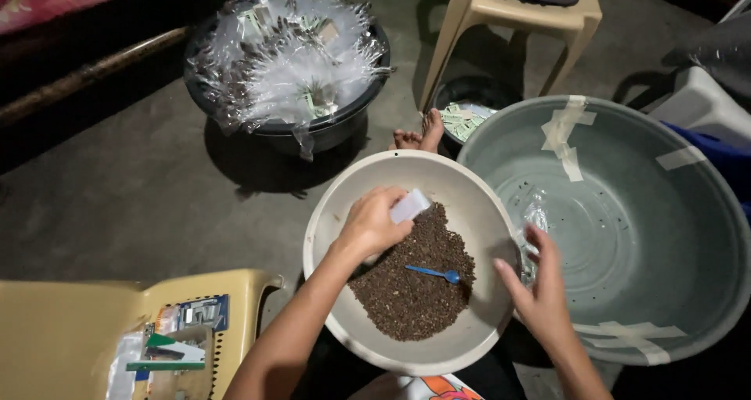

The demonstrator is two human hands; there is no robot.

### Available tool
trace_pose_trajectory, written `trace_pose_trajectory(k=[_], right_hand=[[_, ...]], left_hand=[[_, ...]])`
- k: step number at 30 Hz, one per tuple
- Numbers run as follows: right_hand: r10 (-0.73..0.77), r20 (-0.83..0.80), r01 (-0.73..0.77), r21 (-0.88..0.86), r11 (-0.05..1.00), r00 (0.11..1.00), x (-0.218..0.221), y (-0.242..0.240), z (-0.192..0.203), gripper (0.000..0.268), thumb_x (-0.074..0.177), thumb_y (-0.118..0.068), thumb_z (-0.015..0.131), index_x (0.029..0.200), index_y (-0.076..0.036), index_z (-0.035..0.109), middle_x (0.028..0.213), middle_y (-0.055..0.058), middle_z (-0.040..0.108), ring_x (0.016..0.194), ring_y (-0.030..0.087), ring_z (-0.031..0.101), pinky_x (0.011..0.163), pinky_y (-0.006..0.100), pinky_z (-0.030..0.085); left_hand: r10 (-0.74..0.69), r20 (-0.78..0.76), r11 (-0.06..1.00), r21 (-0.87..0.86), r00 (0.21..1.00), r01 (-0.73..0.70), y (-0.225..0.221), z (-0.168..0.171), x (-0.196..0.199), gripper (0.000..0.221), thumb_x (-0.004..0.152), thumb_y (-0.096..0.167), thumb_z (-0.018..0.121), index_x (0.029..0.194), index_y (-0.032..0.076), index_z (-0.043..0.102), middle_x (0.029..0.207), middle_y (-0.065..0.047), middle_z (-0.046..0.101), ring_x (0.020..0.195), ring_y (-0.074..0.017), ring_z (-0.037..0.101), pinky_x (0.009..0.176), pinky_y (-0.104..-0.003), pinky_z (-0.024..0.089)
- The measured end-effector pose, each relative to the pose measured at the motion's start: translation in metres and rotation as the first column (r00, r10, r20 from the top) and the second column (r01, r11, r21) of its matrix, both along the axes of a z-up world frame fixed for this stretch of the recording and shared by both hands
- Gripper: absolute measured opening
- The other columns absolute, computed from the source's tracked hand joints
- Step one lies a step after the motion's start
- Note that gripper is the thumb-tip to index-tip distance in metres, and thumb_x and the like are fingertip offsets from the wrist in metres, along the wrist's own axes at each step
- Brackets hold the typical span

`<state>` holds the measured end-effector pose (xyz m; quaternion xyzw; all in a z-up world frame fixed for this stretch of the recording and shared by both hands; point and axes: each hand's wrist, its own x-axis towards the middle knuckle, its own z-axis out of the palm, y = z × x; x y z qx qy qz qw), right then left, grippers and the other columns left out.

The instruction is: Manually filling small plastic packets with granular material from a large bowl and organizing them.

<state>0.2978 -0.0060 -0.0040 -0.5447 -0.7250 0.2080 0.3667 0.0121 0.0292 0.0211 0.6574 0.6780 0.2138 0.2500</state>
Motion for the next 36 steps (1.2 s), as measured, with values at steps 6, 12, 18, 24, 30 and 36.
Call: trace_pose_trajectory(k=[6,12,18,24,30,36], right_hand=[[0.244,-0.409,-0.285,-0.041,0.958,0.879,-0.068,0.035,0.001,0.1,0.07,-0.019,0.091,0.154,-0.006,0.039,0.15,0.013,0.051,0.143,0.031,0.045,0.118,0.044,0.036],[0.112,-0.881,-0.619,-0.229,0.751,0.461,-0.081,0.042,-0.035,0.086,0.064,0.018,0.084,0.14,-0.009,0.052,0.142,0.012,0.06,0.118,0.027,0.068,0.093,0.04,0.057],[0.107,-0.877,-0.655,-0.264,0.708,0.469,-0.07,0.043,-0.025,0.078,0.071,0.017,0.079,0.142,-0.003,0.053,0.134,0.021,0.063,0.107,0.029,0.071,0.086,0.042,0.06],[0.075,-0.796,-0.53,-0.326,0.783,0.601,-0.053,0.049,-0.016,0.059,0.079,0.0,0.08,0.134,0.005,0.06,0.105,0.016,0.072,0.085,0.021,0.072,0.074,0.035,0.059],[0.153,-0.788,-0.526,-0.24,0.816,0.597,-0.066,0.046,-0.007,0.07,0.068,0.014,0.084,0.133,0.008,0.059,0.101,0.009,0.067,0.08,0.013,0.07,0.073,0.027,0.061],[0.17,-0.422,-0.326,-0.332,0.885,0.891,-0.033,0.065,-0.034,0.08,0.054,-0.008,0.103,0.126,0.003,0.069,0.096,0.01,0.067,0.088,0.018,0.062,0.085,0.033,0.055]], left_hand=[[-0.053,0.621,0.99,-0.069,0.782,0.122,-0.017,0.01,0.004,0.057,0.076,0.014,0.083,0.127,-0.003,0.064,0.107,-0.018,0.07,0.092,-0.0209,0.071,0.081,-0.036,0.06],[0.031,0.779,0.982,-0.142,0.626,0.128,-0.026,0.019,0.003,0.063,0.075,0.012,0.083,0.129,-0.009,0.061,0.105,-0.011,0.061,0.089,-0.0105,0.06,0.085,-0.024,0.059],[0.03,0.823,0.981,-0.133,0.566,0.14,-0.017,-0.003,0.006,0.055,0.077,0.014,0.085,0.123,-0.009,0.065,0.097,-0.02,0.07,0.084,-0.0194,0.074,0.072,-0.033,0.066],[0.092,0.827,0.988,-0.145,0.555,0.052,-0.011,-0.022,0.002,0.044,0.076,0.017,0.084,0.117,0.003,0.074,0.092,-0.01,0.072,0.083,-0.0149,0.074,0.077,-0.032,0.064],[0.054,0.94,0.979,-0.117,0.337,0.168,-0.003,-0.044,0.017,0.044,0.09,0.014,0.065,0.13,-0.001,0.055,0.096,-0.012,0.06,0.07,-0.0191,0.069,0.056,-0.03,0.059],[0.04,0.93,0.992,-0.08,0.367,0.096,-0.015,-0.007,0.005,0.054,0.086,0.024,0.077,0.13,0.0,0.057,0.087,-0.005,0.06,0.06,-0.0035,0.055,0.042,-0.017,0.045]])
